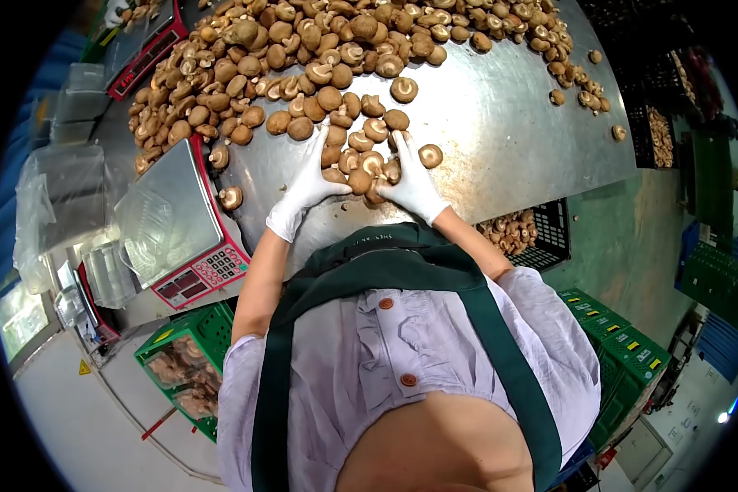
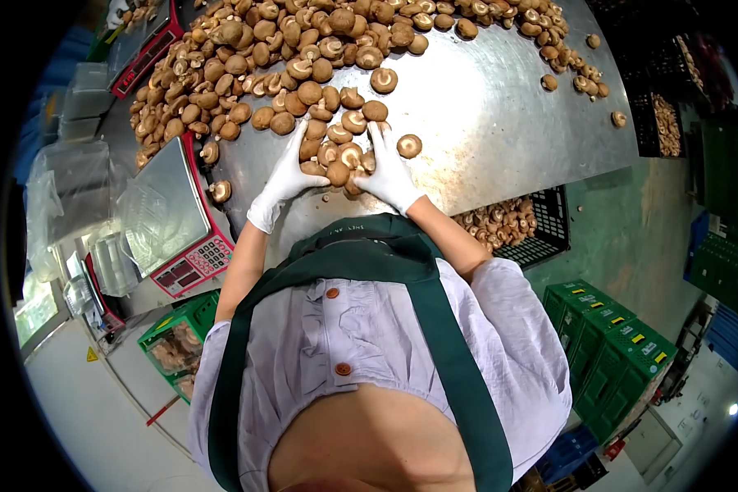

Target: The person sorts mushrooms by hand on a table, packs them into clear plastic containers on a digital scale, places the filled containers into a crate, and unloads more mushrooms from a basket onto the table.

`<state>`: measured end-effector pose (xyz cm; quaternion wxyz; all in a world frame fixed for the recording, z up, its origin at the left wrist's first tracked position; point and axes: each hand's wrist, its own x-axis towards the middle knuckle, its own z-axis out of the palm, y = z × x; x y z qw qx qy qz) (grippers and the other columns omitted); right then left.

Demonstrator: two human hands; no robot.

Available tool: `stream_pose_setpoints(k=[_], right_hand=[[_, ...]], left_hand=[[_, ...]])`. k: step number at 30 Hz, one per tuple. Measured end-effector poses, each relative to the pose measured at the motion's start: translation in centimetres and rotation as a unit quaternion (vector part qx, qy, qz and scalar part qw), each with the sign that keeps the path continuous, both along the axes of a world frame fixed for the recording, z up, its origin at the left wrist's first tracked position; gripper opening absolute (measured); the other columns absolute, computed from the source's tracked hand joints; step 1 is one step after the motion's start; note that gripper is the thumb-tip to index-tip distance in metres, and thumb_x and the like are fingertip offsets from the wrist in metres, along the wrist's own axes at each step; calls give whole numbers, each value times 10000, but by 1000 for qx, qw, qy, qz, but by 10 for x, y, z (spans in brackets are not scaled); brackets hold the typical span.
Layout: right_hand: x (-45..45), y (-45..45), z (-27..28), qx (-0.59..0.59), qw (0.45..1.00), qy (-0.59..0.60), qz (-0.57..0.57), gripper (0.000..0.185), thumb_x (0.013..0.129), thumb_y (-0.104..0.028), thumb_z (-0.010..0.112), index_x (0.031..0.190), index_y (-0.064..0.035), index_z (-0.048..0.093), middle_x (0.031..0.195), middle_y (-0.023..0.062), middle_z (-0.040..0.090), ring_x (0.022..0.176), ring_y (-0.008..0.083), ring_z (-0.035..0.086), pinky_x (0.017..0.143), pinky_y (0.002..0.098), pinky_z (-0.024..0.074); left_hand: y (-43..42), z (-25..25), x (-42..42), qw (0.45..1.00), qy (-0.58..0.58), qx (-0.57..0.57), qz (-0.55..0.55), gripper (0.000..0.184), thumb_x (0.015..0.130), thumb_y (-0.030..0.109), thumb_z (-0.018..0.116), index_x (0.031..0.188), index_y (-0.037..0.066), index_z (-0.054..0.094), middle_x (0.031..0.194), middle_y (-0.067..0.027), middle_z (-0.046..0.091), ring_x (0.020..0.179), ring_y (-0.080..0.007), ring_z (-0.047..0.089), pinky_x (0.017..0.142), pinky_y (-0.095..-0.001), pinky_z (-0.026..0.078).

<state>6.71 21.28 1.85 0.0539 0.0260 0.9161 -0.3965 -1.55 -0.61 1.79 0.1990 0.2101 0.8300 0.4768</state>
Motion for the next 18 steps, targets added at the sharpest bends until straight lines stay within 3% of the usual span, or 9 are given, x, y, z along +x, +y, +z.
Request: stream_pose_setpoints(k=[3, 5, 9, 13, 15, 17, 18], right_hand=[[-21, -2, -3, -121, 992, 16, -12, 1001, 640, -140, 753, 1457, 1, 193, 1456, 261, 279, 1349, 360, 338, 1104, 352, 314], [-31, -2, -11, -55, 996, 55, 39, 1017, 633, -156, 750, 1467, -30, 181, 1464, 273, 265, 1320, 409, 354, 1060, 384, 377], [-53, -5, 4, -33, 998, 8, 60, 1022, 619, -109, 760, 1467, -41, 194, 1462, 272, 269, 1347, 370, 335, 1100, 361, 324], [-74, -7, 14, -8, 997, -18, 71, 1036, 610, -144, 776, 1477, -120, 209, 1456, 321, 238, 1239, 418, 455, 998, 384, 441], [-83, -16, 17, 113, 989, -39, 85, 995, 637, -184, 753, 1480, -195, 224, 1465, 302, 243, 1082, 400, 576, 866, 421, 517], [-86, -19, 14, 137, 986, -13, 90, 921, 644, -186, 737, 1453, -242, 300, 1452, 316, 259, 1051, 391, 594, 831, 431, 529], [-88, -20, 16, 153, 983, -16, 100, 887, 643, -184, 739, 1433, -240, 339, 1455, 315, 255, 1047, 393, 595, 831, 431, 530]], left_hand=[[-1, 5, -8, 999, -42, 31, -5, 1173, 496, 101, 889, 1464, 47, 230, 1477, -179, 319, 1377, -294, 297, 1130, -363, 269], [-1, 11, -11, 997, -59, 41, -1, 1148, 496, 86, 885, 1458, 58, 259, 1470, -158, 342, 1372, -277, 308, 1131, -356, 269], [-2, 10, -20, 996, -70, 62, -4, 1129, 487, 69, 879, 1451, 71, 291, 1466, -136, 354, 1370, -262, 313, 1133, -353, 266], [-2, 6, -24, 996, -64, 56, 5, 1091, 476, 93, 878, 1427, 64, 343, 1451, -129, 373, 1348, -256, 346, 1129, -351, 273], [0, 2, -22, 996, -37, 82, 15, 1077, 481, 102, 874, 1423, 68, 353, 1450, -128, 376, 1350, -260, 345, 1130, -351, 270], [0, 0, -18, 996, -22, 87, 18, 1069, 507, 96, 872, 1433, 69, 338, 1440, -120, 386, 1333, -247, 367, 1114, -349, 298], [1, 0, -15, 987, -74, 139, 38, 1073, 522, 75, 867, 1444, 76, 318, 1434, -116, 389, 1314, -240, 387, 1085, -348, 340]])
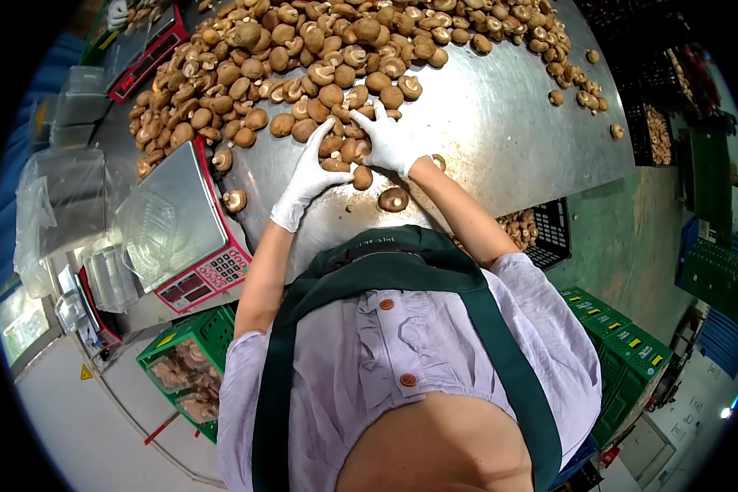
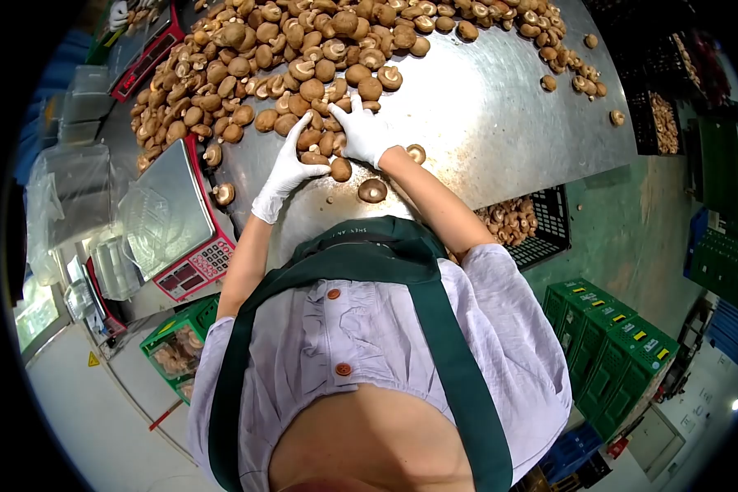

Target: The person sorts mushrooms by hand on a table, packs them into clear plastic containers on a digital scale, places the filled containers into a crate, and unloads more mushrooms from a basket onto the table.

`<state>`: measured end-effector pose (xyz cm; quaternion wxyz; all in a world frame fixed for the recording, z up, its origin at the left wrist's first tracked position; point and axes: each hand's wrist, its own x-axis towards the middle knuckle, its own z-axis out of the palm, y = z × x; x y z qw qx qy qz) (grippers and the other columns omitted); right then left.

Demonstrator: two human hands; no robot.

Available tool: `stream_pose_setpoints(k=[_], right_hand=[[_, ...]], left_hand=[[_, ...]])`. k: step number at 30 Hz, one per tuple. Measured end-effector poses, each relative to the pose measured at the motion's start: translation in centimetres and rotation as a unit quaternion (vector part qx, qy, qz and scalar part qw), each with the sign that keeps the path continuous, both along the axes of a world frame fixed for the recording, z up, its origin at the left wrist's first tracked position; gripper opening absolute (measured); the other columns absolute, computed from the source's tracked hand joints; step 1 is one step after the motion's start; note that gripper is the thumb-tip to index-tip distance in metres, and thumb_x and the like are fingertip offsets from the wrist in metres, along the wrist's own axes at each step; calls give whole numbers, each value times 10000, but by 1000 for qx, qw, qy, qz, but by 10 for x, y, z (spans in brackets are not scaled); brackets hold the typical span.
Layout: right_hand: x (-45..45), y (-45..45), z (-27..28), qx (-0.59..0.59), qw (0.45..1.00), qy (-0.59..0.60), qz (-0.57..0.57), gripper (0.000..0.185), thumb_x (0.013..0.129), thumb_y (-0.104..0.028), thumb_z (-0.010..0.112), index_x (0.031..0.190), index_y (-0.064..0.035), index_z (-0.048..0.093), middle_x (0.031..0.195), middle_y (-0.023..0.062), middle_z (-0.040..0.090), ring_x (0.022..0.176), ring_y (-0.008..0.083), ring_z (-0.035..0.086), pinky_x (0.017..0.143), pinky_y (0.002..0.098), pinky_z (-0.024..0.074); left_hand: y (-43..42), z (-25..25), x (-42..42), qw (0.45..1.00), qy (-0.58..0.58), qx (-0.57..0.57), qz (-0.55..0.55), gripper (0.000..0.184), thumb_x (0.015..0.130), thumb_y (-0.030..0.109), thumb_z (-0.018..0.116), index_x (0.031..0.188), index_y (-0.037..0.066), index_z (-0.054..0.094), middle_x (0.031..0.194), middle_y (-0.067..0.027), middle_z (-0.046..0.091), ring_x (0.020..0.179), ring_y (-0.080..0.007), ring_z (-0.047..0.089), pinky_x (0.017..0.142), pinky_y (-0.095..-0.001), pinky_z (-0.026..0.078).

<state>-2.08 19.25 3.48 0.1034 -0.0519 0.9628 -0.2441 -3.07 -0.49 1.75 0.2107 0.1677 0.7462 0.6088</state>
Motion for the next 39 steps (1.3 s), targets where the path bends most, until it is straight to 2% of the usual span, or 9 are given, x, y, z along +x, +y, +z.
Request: stream_pose_setpoints(k=[2, 6, 13, 17, 22, 23, 28, 35, 39], right_hand=[[-3, 0, 3, -3, 1000, -14, 11, 810, 636, -214, 751, 1379, -229, 430, 1469, 301, 237, 1060, 386, 591, 847, 422, 526], [-10, -1, 10, -24, 1000, -5, 3, 871, 585, -267, 798, 1379, -214, 444, 1471, 297, 247, 1141, 395, 549, 917, 384, 497], [-4, 12, 4, -108, 994, -7, 13, 669, 632, -257, 724, 1274, -161, 561, 1421, 185, 386, 1150, 353, 539, 947, 373, 472], [13, 8, -2, -89, 995, 35, 9, 617, 634, -233, 728, 1232, -161, 595, 1349, 175, 463, 1133, 343, 546, 951, 368, 467], [11, 4, -6, -99, 994, 37, 13, 575, 647, -202, 713, 1212, -199, 610, 1267, 143, 509, 1063, 330, 576, 915, 369, 487], [9, 4, -8, -136, 990, 39, 8, 549, 658, -180, 707, 1200, -201, 616, 1239, 144, 517, 1050, 329, 581, 909, 371, 487], [17, -4, -15, -172, 977, 98, -80, 340, 697, -137, 712, 1014, -42, 633, 1022, 138, 639, 993, 273, 618, 883, 340, 491], [30, -56, 21, -235, 954, 183, -32, 314, 694, -96, 660, 1003, -41, 641, 1104, 175, 615, 1052, 336, 590, 917, 357, 475], [21, -118, 57, -290, 933, 209, 23, 326, 699, -59, 665, 1023, -45, 634, 1185, 155, 595, 1081, 321, 588, 941, 352, 471]], left_hand=[[1, 1, 6, 986, -128, 101, 28, 1084, 578, -17, 829, 1481, 106, 242, 1417, -126, 391, 1230, -222, 467, 924, -325, 494], [4, -2, 2, 959, -209, 180, 66, 1087, 603, -81, 788, 1493, 115, 197, 1399, -171, 387, 1136, -221, 538, 776, -282, 558], [1, 0, -3, 957, -221, 183, 46, 1015, 601, -49, 812, 1455, 72, 277, 1341, -159, 451, 1133, -213, 530, 798, -283, 555], [-1, -2, 7, 979, -133, 150, 29, 991, 584, -32, 817, 1433, 44, 312, 1354, -144, 443, 1161, -203, 508, 896, -292, 507], [2, 2, 11, 979, -145, 142, 30, 964, 591, -47, 789, 1421, 34, 305, 1271, -144, 495, 1039, -193, 576, 785, -270, 548], [3, 5, 9, 976, -155, 148, 34, 960, 605, -24, 803, 1429, 69, 321, 1336, -136, 460, 1129, -211, 537, 884, -314, 514], [-6, 17, 5, 975, -138, 172, 35, 918, 613, -21, 794, 1409, 74, 348, 1311, -135, 480, 1113, -214, 548, 863, -313, 527], [-55, 55, 25, 955, -187, 219, 72, 910, 610, -55, 792, 1395, 66, 349, 1236, -136, 523, 1037, -209, 589, 827, -292, 532], [-115, 98, 38, 975, -68, 165, 135, 973, 564, 1, 823, 1410, 74, 349, 1292, -145, 490, 1112, -252, 569, 920, -347, 515]])
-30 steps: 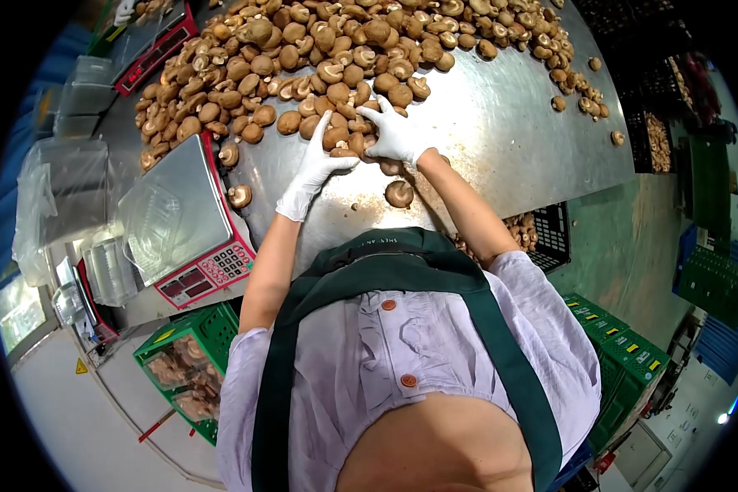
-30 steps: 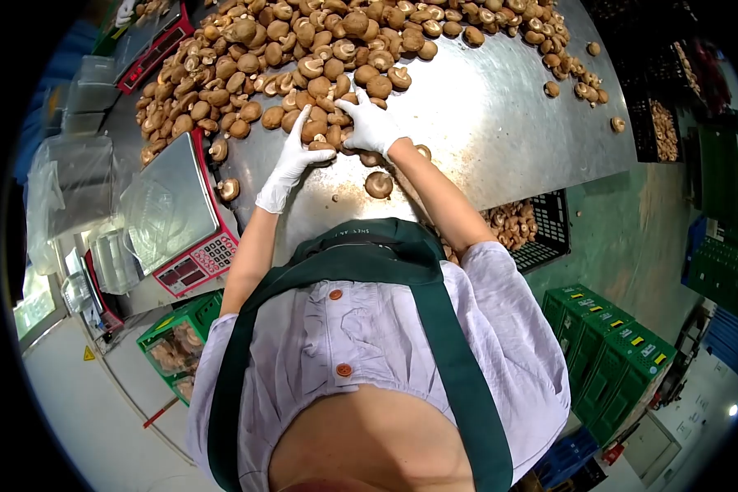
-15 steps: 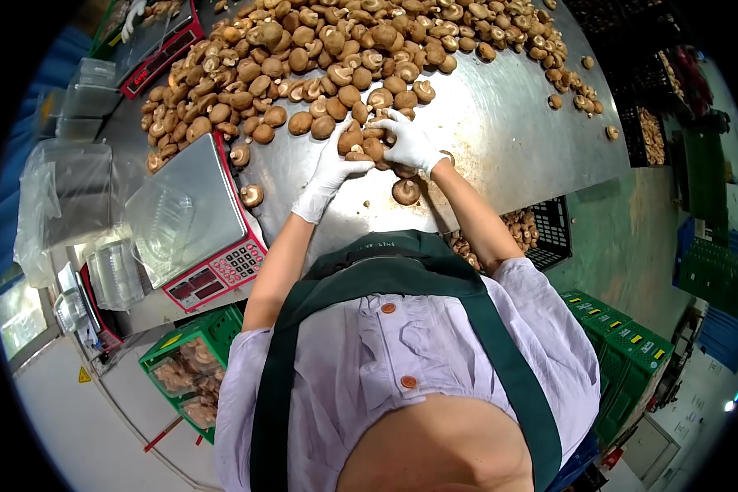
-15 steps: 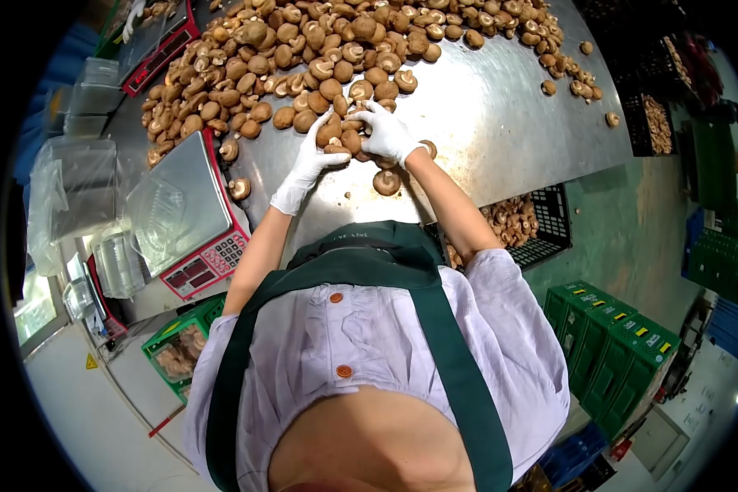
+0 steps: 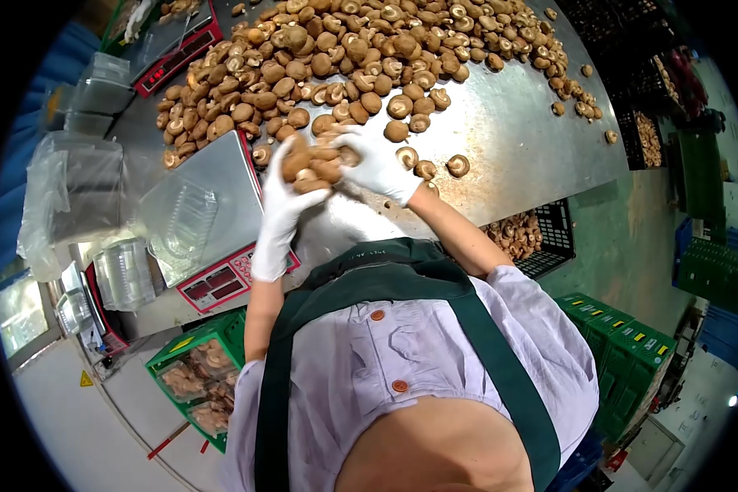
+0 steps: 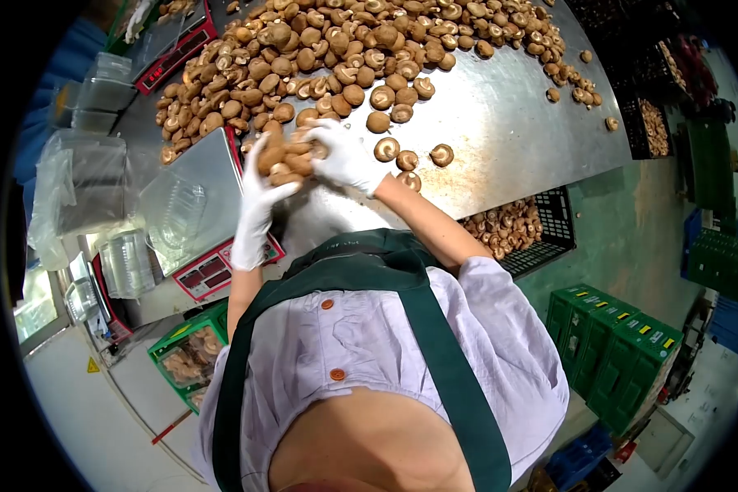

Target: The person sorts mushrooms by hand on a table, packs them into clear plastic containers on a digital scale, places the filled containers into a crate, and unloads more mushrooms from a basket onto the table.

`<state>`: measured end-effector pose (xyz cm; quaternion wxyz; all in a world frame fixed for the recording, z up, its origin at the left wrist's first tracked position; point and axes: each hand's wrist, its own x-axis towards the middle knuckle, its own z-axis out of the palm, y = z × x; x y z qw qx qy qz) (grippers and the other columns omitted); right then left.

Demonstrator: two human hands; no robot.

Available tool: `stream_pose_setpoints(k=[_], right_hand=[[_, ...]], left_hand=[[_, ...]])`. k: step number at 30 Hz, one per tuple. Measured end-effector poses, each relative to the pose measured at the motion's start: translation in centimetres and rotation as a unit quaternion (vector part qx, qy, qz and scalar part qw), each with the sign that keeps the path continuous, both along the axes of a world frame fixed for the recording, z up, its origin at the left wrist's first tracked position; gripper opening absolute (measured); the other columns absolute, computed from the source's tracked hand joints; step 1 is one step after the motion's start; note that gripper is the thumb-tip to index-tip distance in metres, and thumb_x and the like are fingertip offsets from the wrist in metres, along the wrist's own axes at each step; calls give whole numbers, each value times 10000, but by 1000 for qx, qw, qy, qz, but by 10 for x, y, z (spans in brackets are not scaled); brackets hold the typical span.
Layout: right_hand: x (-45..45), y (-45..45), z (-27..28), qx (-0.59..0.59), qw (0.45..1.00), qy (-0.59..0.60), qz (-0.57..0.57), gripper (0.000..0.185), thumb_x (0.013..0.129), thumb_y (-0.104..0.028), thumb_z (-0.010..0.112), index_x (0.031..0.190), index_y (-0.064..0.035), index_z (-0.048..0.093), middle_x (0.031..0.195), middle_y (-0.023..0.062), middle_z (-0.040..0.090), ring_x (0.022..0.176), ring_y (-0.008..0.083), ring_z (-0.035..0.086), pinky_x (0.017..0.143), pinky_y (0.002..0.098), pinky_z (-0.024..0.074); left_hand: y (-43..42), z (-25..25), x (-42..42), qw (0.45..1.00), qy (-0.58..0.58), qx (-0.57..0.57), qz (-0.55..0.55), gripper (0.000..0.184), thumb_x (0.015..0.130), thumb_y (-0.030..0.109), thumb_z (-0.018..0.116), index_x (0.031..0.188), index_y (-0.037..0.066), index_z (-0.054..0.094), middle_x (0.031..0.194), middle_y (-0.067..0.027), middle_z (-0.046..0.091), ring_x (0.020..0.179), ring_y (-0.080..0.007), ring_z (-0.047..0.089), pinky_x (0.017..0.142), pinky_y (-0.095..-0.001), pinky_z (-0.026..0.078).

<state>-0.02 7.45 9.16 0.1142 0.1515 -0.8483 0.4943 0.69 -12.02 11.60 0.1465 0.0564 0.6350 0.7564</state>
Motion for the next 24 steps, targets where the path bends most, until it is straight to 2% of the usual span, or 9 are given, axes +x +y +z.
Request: stream_pose_setpoints(k=[8, 12, 13, 14, 16, 20, 22, 23, 24], right_hand=[[-30, -175, 58, -44, 976, 75, 201, 325, 742, -125, 644, 1066, -102, 621, 1292, 158, 518, 1101, 337, 556, 907, 415, 486], [-40, -245, 60, 77, 965, 39, 249, 393, 726, -236, 702, 1071, -67, 622, 1104, 189, 564, 1010, 370, 577, 838, 435, 505], [-41, -252, 63, 170, 943, 3, 286, 454, 745, -185, 678, 1167, -74, 551, 1261, 204, 518, 1050, 375, 563, 846, 422, 504], [-42, -258, 60, 169, 942, 5, 289, 454, 745, -185, 678, 1167, -74, 551, 1261, 204, 518, 1050, 375, 563, 846, 422, 504], [-43, -268, 55, 253, 920, -18, 298, 460, 738, -194, 687, 1156, -60, 552, 1177, 187, 558, 1011, 376, 573, 833, 428, 506], [-40, -235, 51, 144, 959, 43, 242, 371, 774, -229, 638, 1102, -66, 576, 1058, 130, 595, 969, 354, 581, 812, 441, 505], [-46, -199, 52, 144, 972, 45, 182, 315, 794, -228, 601, 1064, -65, 602, 1029, 126, 611, 946, 337, 595, 810, 425, 503], [-52, -181, 36, 93, 986, 34, 133, 268, 798, -209, 583, 1025, -70, 624, 994, 140, 623, 914, 322, 608, 818, 404, 499], [-65, -155, 28, 144, 978, -40, 145, 273, 796, -191, 574, 1037, -76, 630, 999, 141, 632, 917, 304, 620, 828, 397, 494]], left_hand=[[-155, 72, 42, 974, 95, -92, 182, 998, 568, 50, 787, 1439, 50, 300, 1352, -183, 439, 1215, -308, 502, 1015, -387, 447], [-222, 42, 47, 950, 114, -192, 219, 911, 660, 90, 793, 1435, 78, 317, 1386, -194, 415, 1229, -324, 493, 1001, -397, 454], [-232, 32, 45, 863, 137, -446, 195, 860, 684, 164, 793, 1420, 92, 354, 1407, -183, 406, 1250, -326, 475, 1005, -394, 439], [-244, 24, 45, 713, 148, -668, 156, 813, 709, 238, 792, 1405, 106, 392, 1428, -173, 397, 1270, -328, 457, 1010, -391, 423], [-238, 28, 41, 708, 132, -671, 175, 729, 735, 352, 768, 1362, 133, 467, 1452, -152, 378, 1303, -320, 417, 1021, -388, 391], [-229, 41, 39, 729, 152, -647, 163, 644, 775, 280, 746, 1341, 99, 497, 1406, -164, 444, 1279, -307, 452, 1010, -385, 405], [-232, 46, 39, 788, 157, -566, 185, 563, 786, 225, 742, 1292, 75, 547, 1304, -171, 547, 1206, -301, 526, 988, -368, 424], [-227, 54, 38, 783, 149, -565, 214, 436, 815, 143, 711, 1227, 53, 600, 1203, -160, 620, 1129, -276, 583, 971, -348, 437], [-230, 50, 36, 779, 142, -568, 223, 436, 815, 143, 711, 1227, 53, 600, 1203, -160, 620, 1129, -276, 583, 971, -348, 437]])
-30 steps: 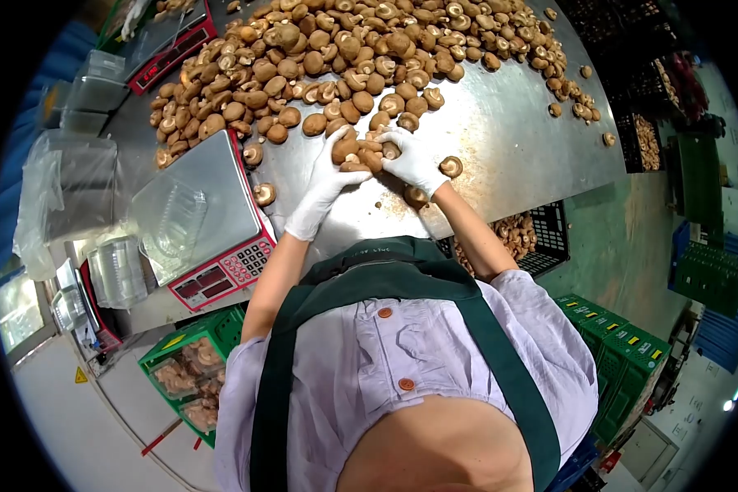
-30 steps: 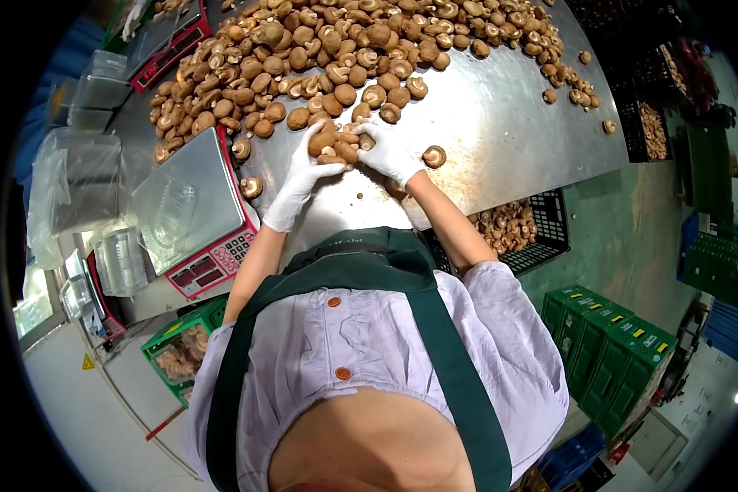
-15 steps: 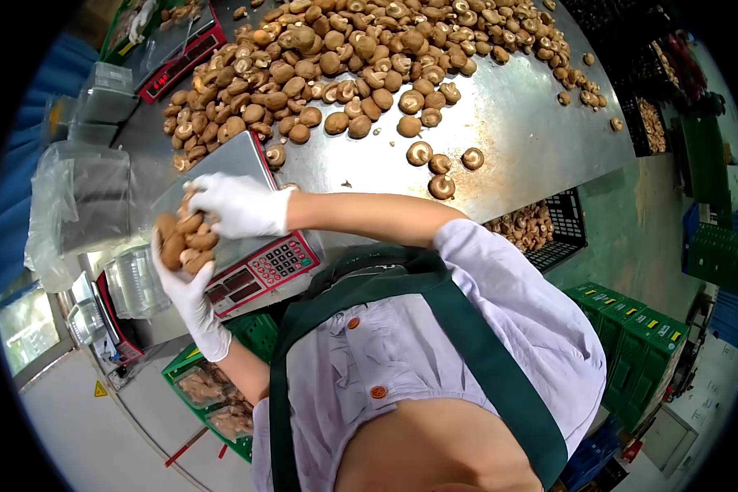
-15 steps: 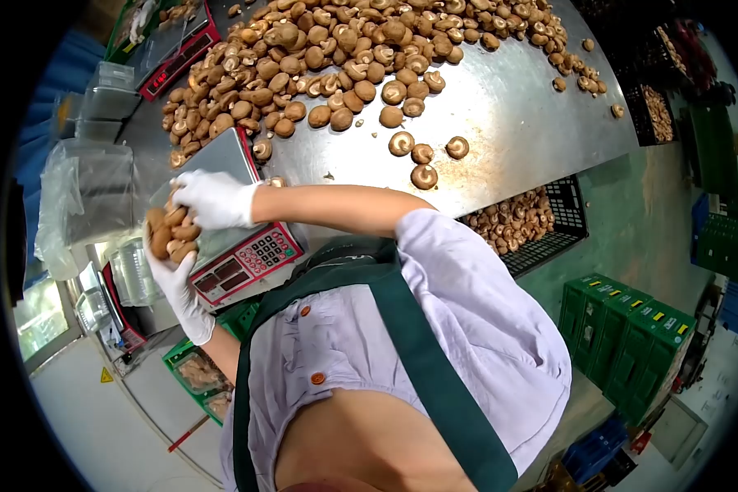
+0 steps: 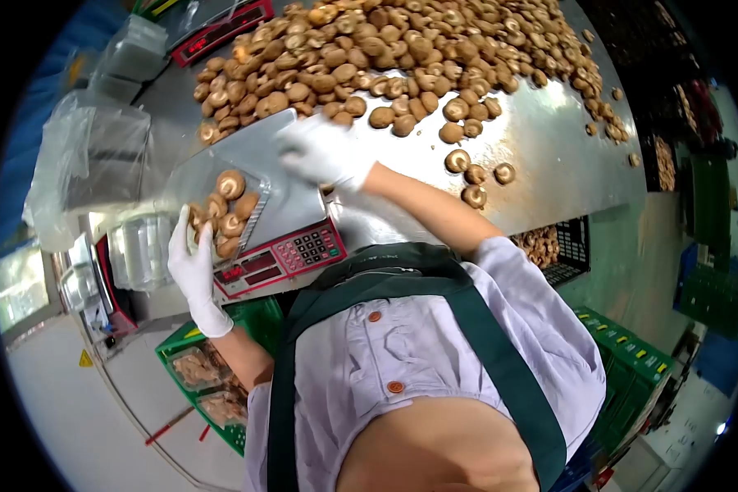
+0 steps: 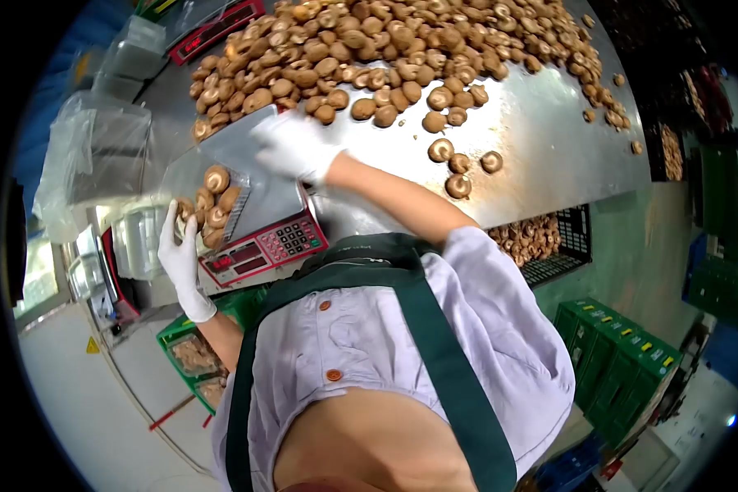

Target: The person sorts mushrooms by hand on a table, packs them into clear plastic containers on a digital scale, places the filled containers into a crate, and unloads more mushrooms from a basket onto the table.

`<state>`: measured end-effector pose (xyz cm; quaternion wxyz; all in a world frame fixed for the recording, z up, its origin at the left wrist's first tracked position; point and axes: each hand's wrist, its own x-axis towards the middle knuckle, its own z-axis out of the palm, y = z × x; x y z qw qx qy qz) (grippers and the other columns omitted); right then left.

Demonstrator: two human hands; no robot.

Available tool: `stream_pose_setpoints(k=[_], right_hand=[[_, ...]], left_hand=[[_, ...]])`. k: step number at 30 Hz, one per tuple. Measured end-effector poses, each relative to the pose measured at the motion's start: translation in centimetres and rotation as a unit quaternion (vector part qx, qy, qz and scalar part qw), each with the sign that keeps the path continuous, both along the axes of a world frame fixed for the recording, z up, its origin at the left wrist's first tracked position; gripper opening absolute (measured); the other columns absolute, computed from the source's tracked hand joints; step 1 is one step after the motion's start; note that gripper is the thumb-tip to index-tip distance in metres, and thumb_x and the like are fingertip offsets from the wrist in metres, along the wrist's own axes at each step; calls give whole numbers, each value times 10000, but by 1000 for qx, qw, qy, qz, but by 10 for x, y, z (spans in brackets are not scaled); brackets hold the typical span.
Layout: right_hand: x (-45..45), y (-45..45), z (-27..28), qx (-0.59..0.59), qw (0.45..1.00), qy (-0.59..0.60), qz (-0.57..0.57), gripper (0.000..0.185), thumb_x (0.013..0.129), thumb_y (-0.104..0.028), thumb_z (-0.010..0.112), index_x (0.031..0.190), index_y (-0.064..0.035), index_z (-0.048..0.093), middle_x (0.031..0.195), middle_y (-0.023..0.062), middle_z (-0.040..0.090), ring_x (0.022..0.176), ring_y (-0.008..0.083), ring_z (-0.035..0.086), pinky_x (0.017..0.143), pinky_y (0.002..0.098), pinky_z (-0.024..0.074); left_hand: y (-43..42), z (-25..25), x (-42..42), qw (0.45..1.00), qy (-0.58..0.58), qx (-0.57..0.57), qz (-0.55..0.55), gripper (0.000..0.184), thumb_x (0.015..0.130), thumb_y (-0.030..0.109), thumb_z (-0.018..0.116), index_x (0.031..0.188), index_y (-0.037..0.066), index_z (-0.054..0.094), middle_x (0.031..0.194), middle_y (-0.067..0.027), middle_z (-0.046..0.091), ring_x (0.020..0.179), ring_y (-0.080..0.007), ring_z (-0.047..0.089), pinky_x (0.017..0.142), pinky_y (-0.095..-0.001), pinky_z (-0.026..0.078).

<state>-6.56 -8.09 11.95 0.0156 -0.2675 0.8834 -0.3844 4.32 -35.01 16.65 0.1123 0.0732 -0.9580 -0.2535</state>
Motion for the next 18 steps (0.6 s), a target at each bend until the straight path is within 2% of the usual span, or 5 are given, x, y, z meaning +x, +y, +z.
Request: stream_pose_setpoints(k=[3, 4, 6, 12, 18], right_hand=[[-20, 70, -51, 63, 966, 198, -156, 207, 708, -108, 579, 905, -55, 609, 839, 183, 629, 769, 361, 615, 654, 470, 494], [-19, 85, -50, 151, 965, 61, -204, 302, 719, -124, 612, 1016, -74, 599, 815, 185, 624, 752, 359, 612, 667, 454, 497], [-15, 120, -92, 281, 935, 99, -190, 531, 762, -322, 699, 1233, -136, 540, 1057, 129, 599, 909, 328, 585, 723, 459, 484], [-19, 146, -126, 336, 911, 197, -140, 490, 798, -321, 665, 1251, -178, 548, 1136, 55, 607, 976, 262, 558, 763, 415, 465], [-23, 148, -113, 193, 962, 107, -163, 462, 741, -333, 740, 1167, -187, 634, 929, 100, 669, 837, 274, 632, 709, 369, 520]], left_hand=[[-22, -16, -5, 988, 135, 69, 32, 309, 862, 56, 635, 1168, 11, 626, 1194, -134, 628, 1111, -239, 586, 969, -343, 438], [-30, -26, -8, 981, 180, 57, 46, 287, 869, 66, 632, 1149, 0, 630, 1199, -142, 622, 1126, -237, 576, 979, -344, 432], [-44, -39, -11, 968, 196, 128, 91, 264, 891, 75, 612, 1145, 7, 638, 1216, -143, 606, 1170, -239, 545, 1000, -340, 416], [-56, -51, -9, 902, 183, 349, 178, 292, 925, 151, 584, 1155, -24, 623, 1230, -135, 596, 1144, -215, 546, 996, -319, 411], [-32, -76, -12, 983, 98, 125, 90, 481, 849, 259, 678, 1282, 86, 562, 1411, -224, 411, 1326, -325, 382, 1077, -380, 318]])
